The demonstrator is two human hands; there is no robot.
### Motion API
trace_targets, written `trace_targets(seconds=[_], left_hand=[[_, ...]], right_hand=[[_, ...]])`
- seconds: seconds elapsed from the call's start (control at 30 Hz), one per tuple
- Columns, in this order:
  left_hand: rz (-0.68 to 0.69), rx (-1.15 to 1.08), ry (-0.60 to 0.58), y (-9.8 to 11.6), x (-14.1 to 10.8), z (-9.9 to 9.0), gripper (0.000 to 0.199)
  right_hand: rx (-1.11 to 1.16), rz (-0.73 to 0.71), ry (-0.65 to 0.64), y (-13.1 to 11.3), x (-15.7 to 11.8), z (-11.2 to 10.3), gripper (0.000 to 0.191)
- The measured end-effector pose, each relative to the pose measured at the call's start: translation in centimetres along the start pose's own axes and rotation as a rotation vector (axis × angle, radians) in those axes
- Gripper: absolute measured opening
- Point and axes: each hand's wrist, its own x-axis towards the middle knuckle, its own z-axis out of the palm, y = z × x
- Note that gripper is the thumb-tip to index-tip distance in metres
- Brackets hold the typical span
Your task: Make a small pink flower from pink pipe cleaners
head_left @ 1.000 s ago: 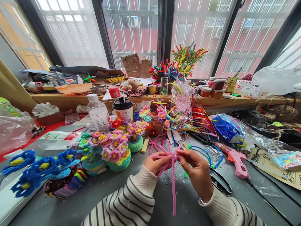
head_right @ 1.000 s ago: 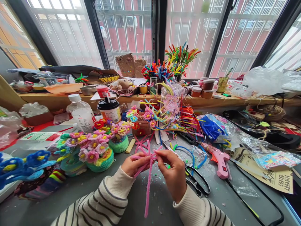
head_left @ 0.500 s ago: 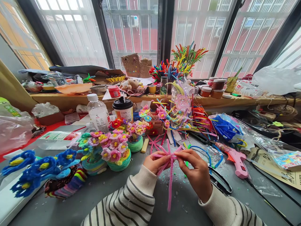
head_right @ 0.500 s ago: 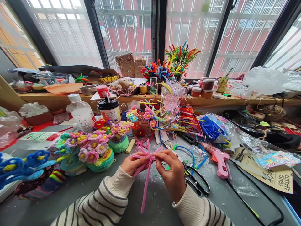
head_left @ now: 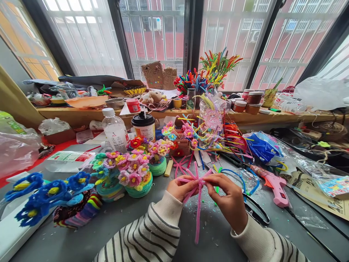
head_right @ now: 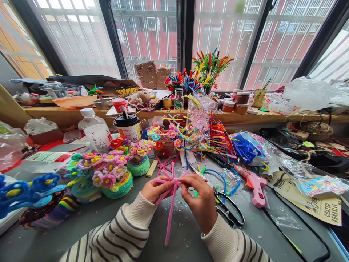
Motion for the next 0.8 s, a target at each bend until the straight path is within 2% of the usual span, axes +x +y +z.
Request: trace_targets(seconds=[0.2, 0.8], left_hand=[[-0.001, 0.007, 0.007, 0.13, -0.24, 0.15, 0.029], [-0.053, 0.022, 0.022, 0.24, -0.28, 0.09, 0.033]], right_hand=[[-0.034, -0.106, -0.027, 0.29, -0.02, 0.17, 0.018], [-0.148, -0.205, -0.083, 0.98, -0.19, 0.28, 0.021]])
